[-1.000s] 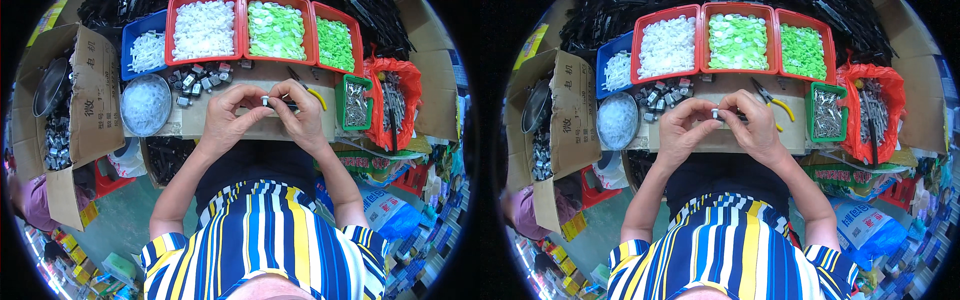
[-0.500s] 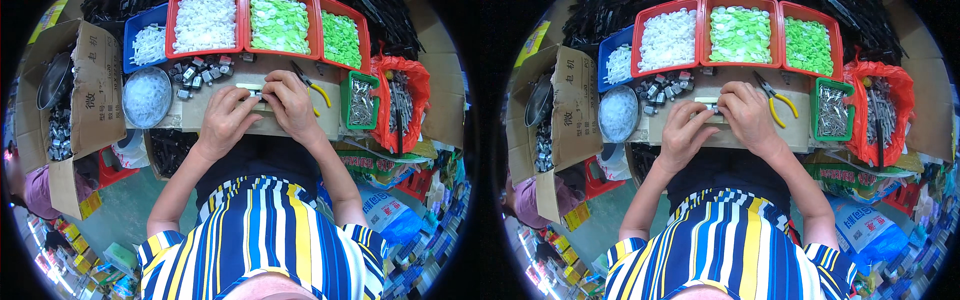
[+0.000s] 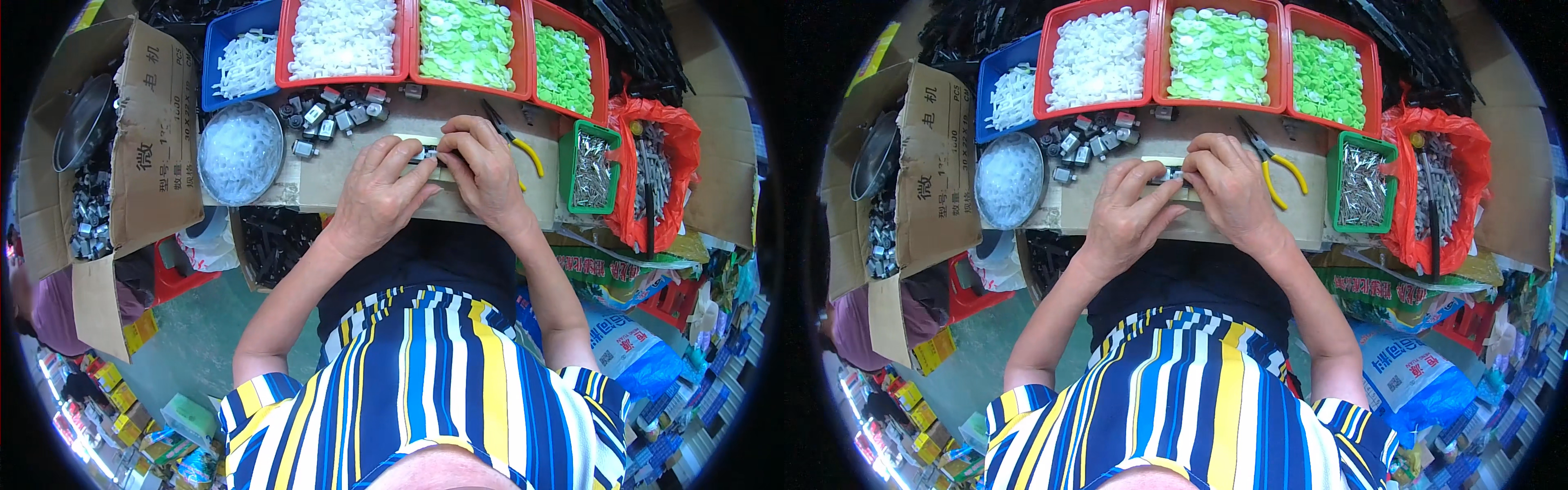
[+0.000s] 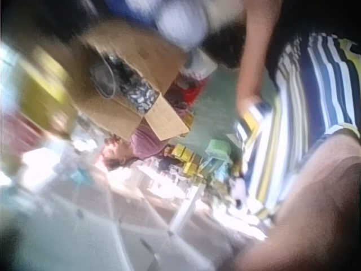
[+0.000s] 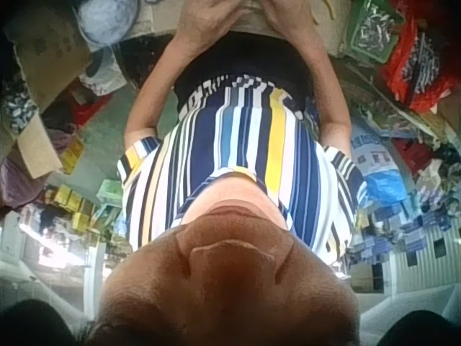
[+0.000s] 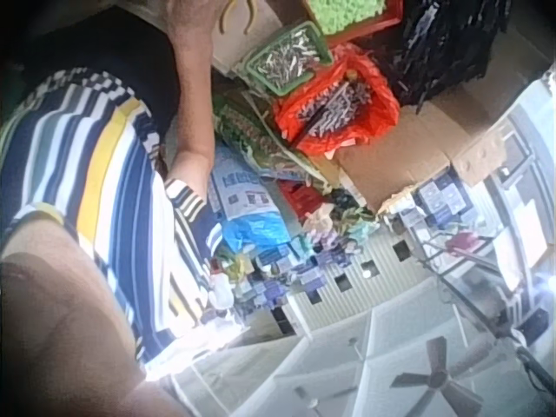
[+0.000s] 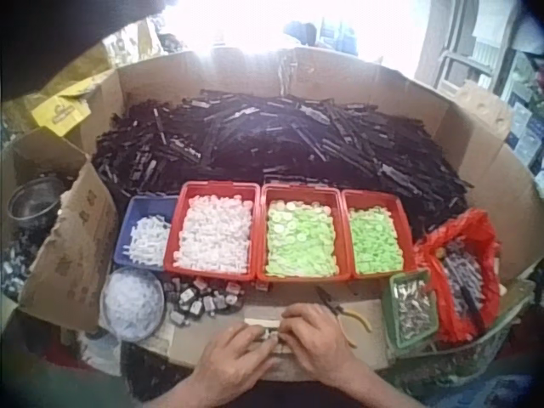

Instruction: Assembling small plastic and metal components using a workstation jig and pliers.

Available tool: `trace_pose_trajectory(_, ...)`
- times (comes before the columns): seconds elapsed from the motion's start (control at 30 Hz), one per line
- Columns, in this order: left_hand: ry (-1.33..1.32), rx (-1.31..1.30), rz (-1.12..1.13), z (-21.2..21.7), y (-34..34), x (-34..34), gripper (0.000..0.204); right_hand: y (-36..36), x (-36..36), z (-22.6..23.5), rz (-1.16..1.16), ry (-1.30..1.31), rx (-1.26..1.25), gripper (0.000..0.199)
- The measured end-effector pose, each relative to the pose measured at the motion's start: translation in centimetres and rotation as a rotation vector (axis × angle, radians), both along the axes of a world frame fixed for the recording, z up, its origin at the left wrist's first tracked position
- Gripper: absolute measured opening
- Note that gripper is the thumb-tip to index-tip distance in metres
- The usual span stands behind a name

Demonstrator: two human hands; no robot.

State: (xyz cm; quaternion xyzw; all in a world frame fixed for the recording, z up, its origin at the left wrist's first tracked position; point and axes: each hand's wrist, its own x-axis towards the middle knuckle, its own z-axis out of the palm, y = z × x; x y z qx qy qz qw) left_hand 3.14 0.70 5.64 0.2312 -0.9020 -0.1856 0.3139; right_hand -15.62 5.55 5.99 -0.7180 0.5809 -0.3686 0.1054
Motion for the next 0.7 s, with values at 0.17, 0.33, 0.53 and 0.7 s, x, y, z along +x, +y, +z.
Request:
trace_pose_trajectory(0.17, -0.015, -0.056, -0.001, 0.0, -0.2, -0.5, 0.032, 0.2, -0.3, 0.3, -0.020, -0.036, 0.046, 0.015)
trace_pose_trajectory(0.33, -0.080, -0.089, 0.012, 0.5, -0.2, -0.3, 0.032, 2.2, -3.7, 2.9, -0.178, 0.020, 0.012, 0.014)
trace_pose_trajectory(0.53, -0.046, 0.021, -0.034, 2.8, -1.5, -1.5, 0.029, 7.8, -12.6, 4.0, -0.620, 0.220, 0.120, 0.014)
trace_pose_trajectory(0.7, -0.010, -0.054, -0.088, 4.3, -6.0, -6.5, 0.015, 8.8, -14.2, 3.0, -0.583, 0.226, 0.190, 0.013)
